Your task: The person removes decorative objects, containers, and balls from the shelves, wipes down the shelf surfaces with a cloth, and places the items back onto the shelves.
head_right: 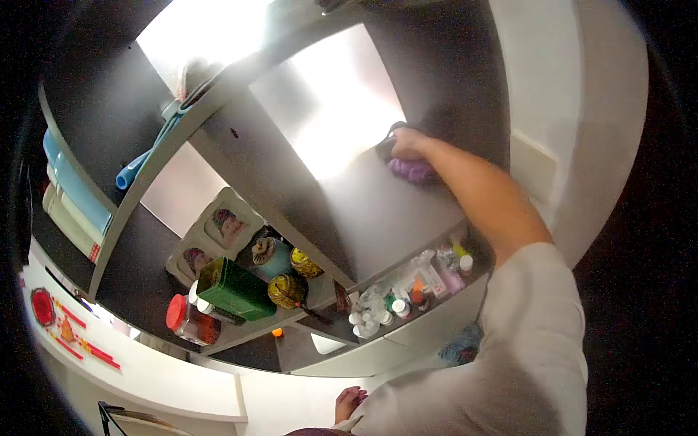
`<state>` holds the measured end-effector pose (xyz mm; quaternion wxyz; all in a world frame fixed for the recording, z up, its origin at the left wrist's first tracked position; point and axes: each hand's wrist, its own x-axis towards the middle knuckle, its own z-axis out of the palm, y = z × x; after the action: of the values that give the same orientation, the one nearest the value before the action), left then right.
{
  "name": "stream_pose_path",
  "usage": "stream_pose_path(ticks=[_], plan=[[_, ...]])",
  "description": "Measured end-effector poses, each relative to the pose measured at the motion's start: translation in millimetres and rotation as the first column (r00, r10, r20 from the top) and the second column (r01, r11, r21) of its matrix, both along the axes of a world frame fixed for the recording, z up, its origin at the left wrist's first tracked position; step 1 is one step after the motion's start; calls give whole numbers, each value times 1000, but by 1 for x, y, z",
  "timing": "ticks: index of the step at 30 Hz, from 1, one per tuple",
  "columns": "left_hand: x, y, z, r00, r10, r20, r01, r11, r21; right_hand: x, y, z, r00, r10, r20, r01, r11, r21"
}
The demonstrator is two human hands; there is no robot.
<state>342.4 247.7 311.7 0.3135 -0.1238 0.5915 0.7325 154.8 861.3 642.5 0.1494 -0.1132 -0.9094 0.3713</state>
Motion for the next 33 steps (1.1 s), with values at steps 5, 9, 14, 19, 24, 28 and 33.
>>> stream_pose_path(ticks=[5,9,14,19,24,28,33], plan=[[-18,20,16,990,-138,0,138,989,-45,-12,-87,-9,893,261,-367,-446,629,-637],[-28,26,33,987,-151,-60,145,985,-89,-29,-135,56,786,-61,-615,-580,269,-769],[-11,17,43,995,-68,-70,60,993,-102,-83,-179,138,515,-191,-836,-857,-80,-510],[30,-6,38,993,111,-42,-115,989,-96,-159,-172,139,349,50,-936,-608,772,-186],[67,-1,52,979,203,-25,-199,921,-336,-197,-176,117,304,58,-951,-929,-204,-309],[69,-3,34,989,137,-58,-149,925,-349,-201,-166,90,345,172,-923,-928,211,-308],[51,10,34,995,87,-42,-96,954,-286,-104,-191,106,482,159,-861,-588,788,-184]])
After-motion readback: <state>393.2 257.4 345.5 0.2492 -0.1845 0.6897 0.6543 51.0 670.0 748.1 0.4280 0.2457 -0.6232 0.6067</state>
